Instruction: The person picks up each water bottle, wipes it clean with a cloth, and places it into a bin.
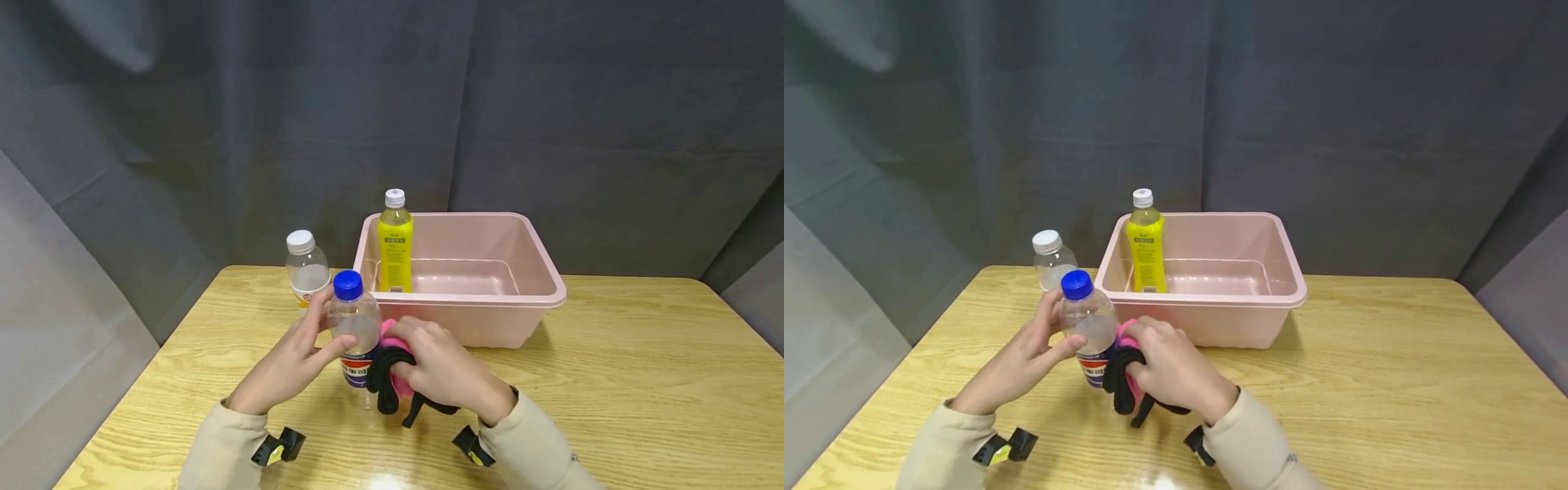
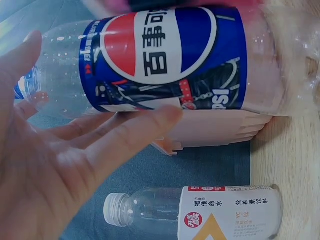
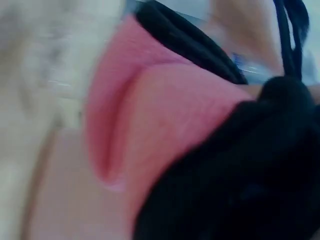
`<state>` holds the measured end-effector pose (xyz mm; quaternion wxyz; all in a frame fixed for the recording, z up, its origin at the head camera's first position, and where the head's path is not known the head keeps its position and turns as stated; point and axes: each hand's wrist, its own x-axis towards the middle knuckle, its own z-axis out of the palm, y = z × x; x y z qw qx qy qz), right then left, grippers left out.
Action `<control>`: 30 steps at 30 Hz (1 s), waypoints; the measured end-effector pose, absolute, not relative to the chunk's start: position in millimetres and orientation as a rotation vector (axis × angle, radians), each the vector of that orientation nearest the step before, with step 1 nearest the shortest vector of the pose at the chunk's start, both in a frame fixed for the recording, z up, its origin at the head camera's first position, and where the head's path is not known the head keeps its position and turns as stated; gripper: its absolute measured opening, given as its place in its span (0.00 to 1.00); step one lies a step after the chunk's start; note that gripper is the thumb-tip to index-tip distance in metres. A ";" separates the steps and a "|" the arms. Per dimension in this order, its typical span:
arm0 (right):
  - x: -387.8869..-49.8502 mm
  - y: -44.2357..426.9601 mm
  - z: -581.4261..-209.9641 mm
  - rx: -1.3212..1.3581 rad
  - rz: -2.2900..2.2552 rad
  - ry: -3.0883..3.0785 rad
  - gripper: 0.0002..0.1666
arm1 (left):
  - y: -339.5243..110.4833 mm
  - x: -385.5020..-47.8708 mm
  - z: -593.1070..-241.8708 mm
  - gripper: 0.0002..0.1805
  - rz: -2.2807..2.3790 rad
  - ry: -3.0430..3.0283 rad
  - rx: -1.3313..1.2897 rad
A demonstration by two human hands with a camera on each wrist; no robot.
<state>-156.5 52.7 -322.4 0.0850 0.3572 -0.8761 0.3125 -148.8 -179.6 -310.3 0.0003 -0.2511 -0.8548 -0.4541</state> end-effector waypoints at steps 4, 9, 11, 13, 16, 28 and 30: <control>-162.7 44.4 -343.3 1.113 0.810 -2.841 0.20 | -180.0 -147.5 -310.1 0.37 -1.420 -2.689 -0.786; -167.7 42.9 -349.1 1.124 0.781 -2.919 0.20 | -179.8 -146.9 -309.0 0.37 -1.412 -2.691 -0.781; -168.6 43.5 -348.5 1.123 0.787 -2.937 0.20 | -179.3 -146.7 -308.7 0.37 -1.428 -2.696 -0.768; -169.5 44.7 -347.6 1.127 0.801 -2.947 0.20 | -178.6 -145.7 -308.2 0.37 -1.453 -2.700 -0.750; -170.8 50.0 -343.9 1.135 0.809 -2.936 0.17 | -175.9 -144.5 -308.1 0.37 -1.486 -2.691 -0.732; -162.7 89.8 -297.8 1.090 0.898 -2.654 0.15 | -159.8 -145.5 -316.9 0.42 -1.453 -2.594 -0.629; -160.1 93.4 -291.5 1.073 0.942 -2.594 0.16 | -158.7 -145.3 -318.7 0.42 -1.430 -2.561 -0.597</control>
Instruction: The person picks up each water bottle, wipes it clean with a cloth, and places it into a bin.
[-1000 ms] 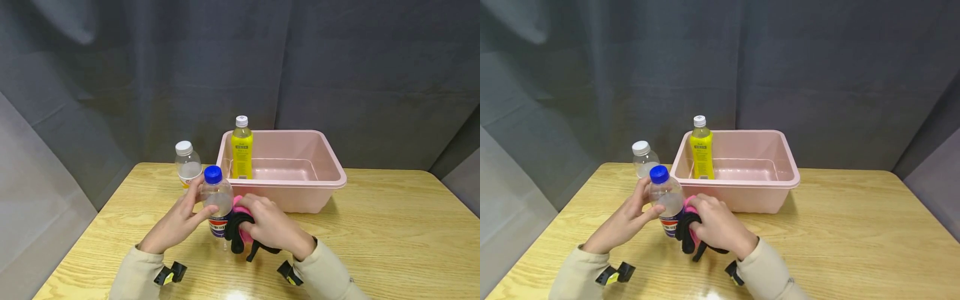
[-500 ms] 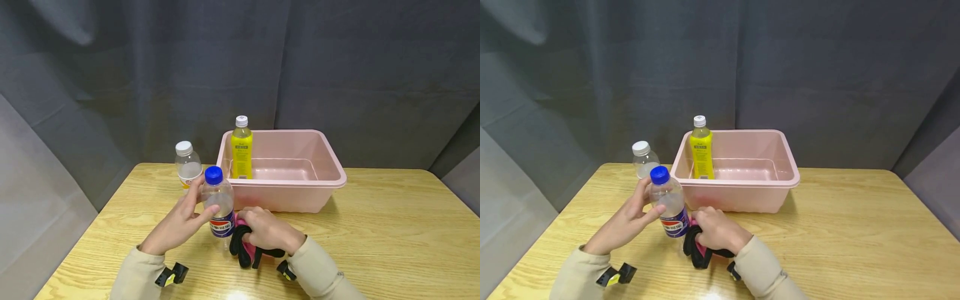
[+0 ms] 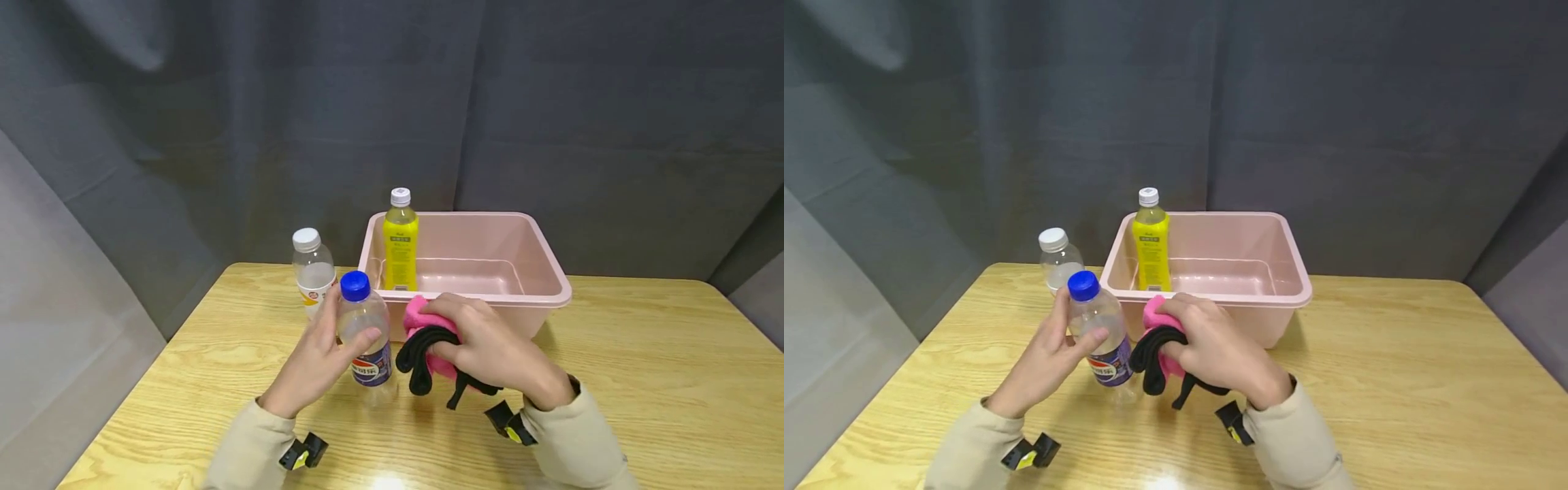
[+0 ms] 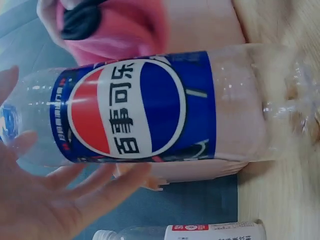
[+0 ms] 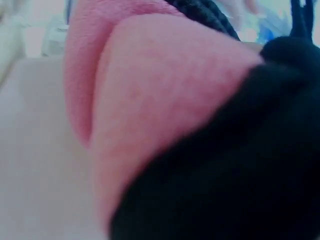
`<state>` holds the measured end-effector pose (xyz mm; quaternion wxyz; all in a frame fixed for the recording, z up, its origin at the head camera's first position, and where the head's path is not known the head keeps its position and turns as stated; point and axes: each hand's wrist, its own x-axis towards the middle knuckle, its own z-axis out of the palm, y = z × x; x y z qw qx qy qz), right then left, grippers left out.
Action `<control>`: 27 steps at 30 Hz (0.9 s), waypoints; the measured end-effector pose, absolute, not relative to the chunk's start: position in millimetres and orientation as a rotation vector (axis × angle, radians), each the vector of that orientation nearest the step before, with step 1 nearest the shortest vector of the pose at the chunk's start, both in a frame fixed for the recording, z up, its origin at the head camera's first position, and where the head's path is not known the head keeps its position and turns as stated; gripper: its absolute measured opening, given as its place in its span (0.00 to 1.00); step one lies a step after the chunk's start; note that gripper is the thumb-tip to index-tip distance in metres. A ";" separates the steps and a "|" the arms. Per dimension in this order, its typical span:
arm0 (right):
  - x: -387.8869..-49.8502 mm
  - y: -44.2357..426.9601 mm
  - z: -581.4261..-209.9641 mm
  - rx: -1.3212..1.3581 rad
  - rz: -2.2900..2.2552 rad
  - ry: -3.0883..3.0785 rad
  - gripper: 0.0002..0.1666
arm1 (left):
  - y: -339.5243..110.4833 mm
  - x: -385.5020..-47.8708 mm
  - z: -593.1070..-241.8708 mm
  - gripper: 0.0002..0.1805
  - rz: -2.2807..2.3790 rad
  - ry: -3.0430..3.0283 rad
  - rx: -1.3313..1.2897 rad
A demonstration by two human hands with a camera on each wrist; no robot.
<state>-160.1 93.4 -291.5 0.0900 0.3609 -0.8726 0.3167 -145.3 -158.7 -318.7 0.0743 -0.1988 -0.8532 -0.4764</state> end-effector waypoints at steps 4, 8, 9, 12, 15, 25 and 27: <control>-156.1 99.1 -282.7 1.054 1.016 -2.452 0.19 | -160.0 -145.5 -317.8 0.37 -1.369 -2.494 -0.621; -151.3 100.5 -277.9 1.064 1.041 -2.263 0.25 | -166.4 -146.2 -313.0 0.34 -1.328 -2.448 -0.754; -150.0 100.7 -277.0 1.063 1.046 -2.224 0.26 | -168.0 -146.6 -311.8 0.34 -1.334 -2.442 -0.792; -145.5 100.1 -274.7 1.065 1.045 -2.142 0.29 | -171.7 -147.6 -309.3 0.34 -1.379 -2.461 -0.883; -143.7 94.8 -275.1 1.109 1.026 -2.127 0.29 | -174.6 -148.2 -307.9 0.33 -1.414 -2.514 -0.917; -142.3 67.8 -290.5 1.136 0.905 -2.242 0.25 | -182.1 -149.4 -307.7 0.37 -1.439 -2.617 -0.821; -142.6 64.9 -294.2 1.119 0.866 -2.316 0.23 | -180.9 -149.5 -308.7 0.36 -1.439 -2.599 -0.830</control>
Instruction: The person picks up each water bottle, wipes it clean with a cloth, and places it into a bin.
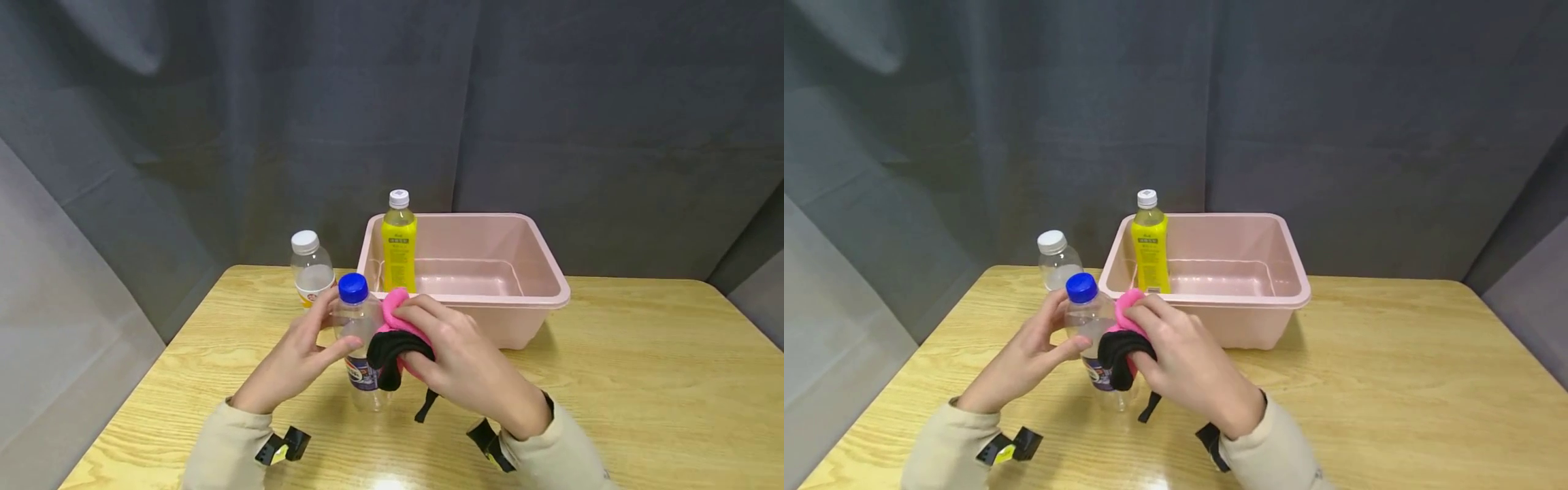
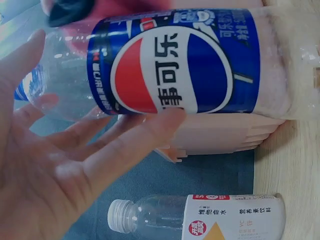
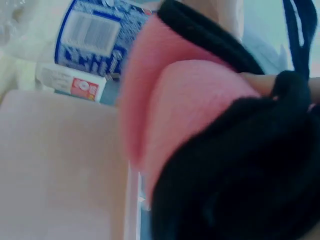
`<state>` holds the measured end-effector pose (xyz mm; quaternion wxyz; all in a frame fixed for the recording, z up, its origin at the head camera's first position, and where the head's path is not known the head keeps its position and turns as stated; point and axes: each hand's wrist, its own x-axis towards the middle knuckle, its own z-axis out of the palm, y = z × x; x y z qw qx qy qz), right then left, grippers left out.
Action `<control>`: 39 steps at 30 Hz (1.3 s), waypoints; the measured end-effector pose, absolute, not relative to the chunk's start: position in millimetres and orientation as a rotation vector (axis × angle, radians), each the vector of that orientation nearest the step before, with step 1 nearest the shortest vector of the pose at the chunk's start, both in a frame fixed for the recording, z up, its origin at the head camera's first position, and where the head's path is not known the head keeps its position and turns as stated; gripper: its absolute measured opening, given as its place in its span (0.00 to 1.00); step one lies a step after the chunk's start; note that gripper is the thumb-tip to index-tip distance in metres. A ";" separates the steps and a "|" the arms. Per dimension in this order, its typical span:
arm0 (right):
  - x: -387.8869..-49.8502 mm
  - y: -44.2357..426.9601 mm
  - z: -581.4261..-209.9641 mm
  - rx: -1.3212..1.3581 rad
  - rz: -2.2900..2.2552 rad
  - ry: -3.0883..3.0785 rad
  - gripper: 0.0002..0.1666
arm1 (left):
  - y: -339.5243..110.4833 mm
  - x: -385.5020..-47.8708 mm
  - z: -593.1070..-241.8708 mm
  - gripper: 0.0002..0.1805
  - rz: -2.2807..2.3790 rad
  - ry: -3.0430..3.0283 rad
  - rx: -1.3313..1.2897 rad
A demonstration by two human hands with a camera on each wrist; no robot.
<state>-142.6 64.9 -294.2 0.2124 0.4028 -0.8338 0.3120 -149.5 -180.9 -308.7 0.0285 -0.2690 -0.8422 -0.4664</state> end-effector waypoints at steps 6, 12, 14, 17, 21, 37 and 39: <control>-152.3 52.5 -320.6 1.166 0.727 -2.627 0.19 | -178.8 -148.3 -310.3 0.35 -1.384 -2.568 -0.829; -165.4 42.7 -351.6 1.204 0.653 -2.848 0.20 | -179.5 -145.8 -310.2 0.35 -1.356 -2.570 -0.822; -166.3 42.7 -351.8 1.199 0.666 -2.862 0.20 | -179.6 -145.7 -310.2 0.36 -1.347 -2.579 -0.815; -166.7 43.0 -351.4 1.201 0.687 -2.867 0.20 | -179.8 -145.9 -310.0 0.37 -1.338 -2.592 -0.806; -167.8 43.5 -350.1 1.205 0.725 -2.868 0.18 | -180.1 -145.8 -310.0 0.37 -1.330 -2.597 -0.805; -141.8 54.9 -304.5 1.056 0.839 -2.297 0.23 | -178.5 -148.2 -311.5 0.36 -1.313 -2.569 -0.832; -140.3 53.2 -301.6 1.047 0.896 -2.179 0.25 | -181.5 -147.5 -311.8 0.34 -1.303 -2.563 -0.833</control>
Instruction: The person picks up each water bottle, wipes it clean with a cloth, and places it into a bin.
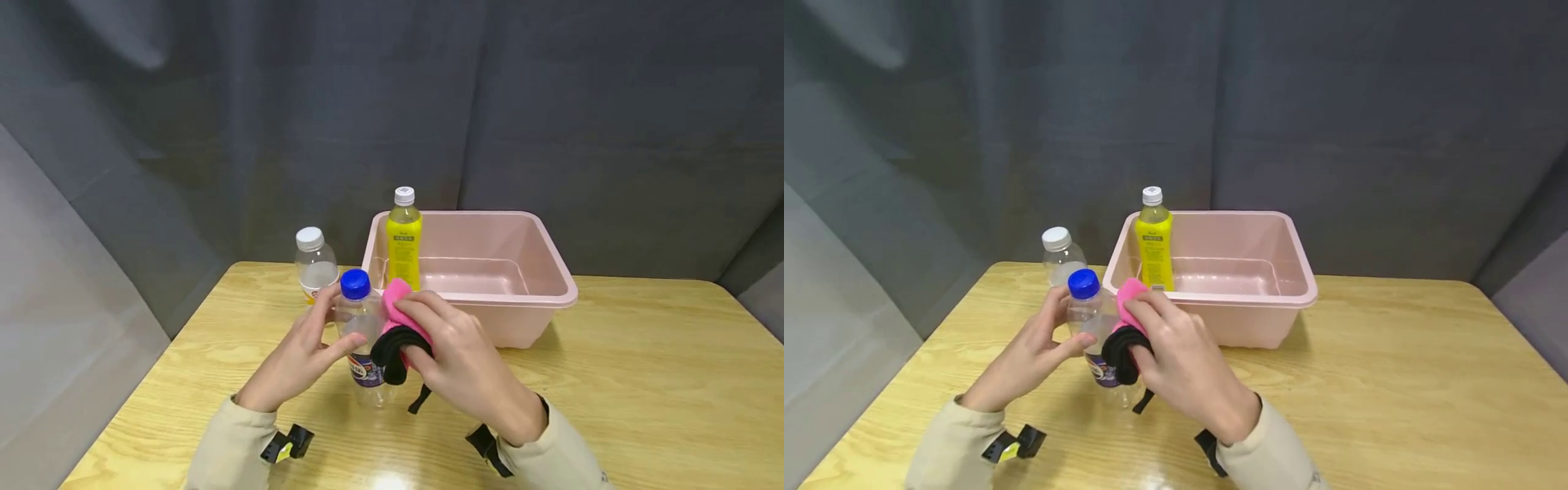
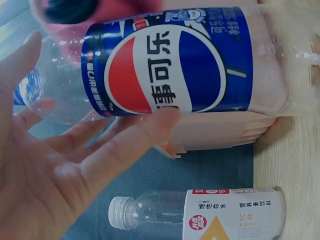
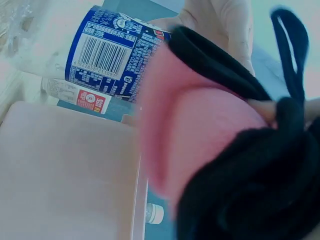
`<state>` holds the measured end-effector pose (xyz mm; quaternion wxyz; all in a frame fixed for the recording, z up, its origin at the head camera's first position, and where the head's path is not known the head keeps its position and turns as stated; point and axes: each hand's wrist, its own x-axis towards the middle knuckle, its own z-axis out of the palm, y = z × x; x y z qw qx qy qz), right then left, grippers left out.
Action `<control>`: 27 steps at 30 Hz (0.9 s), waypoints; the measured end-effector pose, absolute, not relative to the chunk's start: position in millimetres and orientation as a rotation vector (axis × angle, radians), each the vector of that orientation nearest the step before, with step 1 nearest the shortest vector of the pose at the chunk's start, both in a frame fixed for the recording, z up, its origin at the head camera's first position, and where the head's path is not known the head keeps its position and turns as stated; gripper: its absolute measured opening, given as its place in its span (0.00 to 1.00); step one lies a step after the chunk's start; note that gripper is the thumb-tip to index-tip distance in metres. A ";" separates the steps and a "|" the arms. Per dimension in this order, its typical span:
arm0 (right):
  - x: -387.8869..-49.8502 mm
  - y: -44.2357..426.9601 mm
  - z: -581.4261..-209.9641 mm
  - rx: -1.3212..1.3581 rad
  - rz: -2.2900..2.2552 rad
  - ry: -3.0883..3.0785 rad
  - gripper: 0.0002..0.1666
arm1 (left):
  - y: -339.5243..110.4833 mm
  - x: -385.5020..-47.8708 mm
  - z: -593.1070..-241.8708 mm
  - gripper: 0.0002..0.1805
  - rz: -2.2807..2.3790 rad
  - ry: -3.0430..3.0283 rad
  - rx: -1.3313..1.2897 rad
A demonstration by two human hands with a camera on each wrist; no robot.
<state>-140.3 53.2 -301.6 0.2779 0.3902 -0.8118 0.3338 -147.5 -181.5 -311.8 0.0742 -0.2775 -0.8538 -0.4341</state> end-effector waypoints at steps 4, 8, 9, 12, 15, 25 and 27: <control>-140.4 53.9 -300.1 1.048 0.961 -2.044 0.28 | -182.2 -147.7 -313.1 0.32 -1.298 -2.566 -0.823; -141.8 54.2 -298.7 1.054 0.962 -2.010 0.29 | -181.9 -148.5 -312.2 0.33 -1.325 -2.573 -0.805; -142.0 54.5 -298.3 1.055 0.959 -2.010 0.29 | -181.5 -149.1 -312.0 0.33 -1.329 -2.571 -0.809; -141.8 55.3 -298.1 1.060 0.949 -2.025 0.28 | -180.8 -149.9 -311.8 0.33 -1.336 -2.573 -0.817; -142.1 56.4 -297.5 1.072 0.944 -2.054 0.27 | -179.8 -149.7 -311.1 0.33 -1.330 -2.561 -0.833; -151.9 57.2 -310.0 1.047 0.984 -2.403 0.19 | -176.3 -147.8 -310.0 0.35 -1.328 -2.585 -0.800; -157.2 55.6 -320.8 1.063 0.963 -2.551 0.19 | -175.6 -147.6 -310.3 0.35 -1.318 -2.580 -0.812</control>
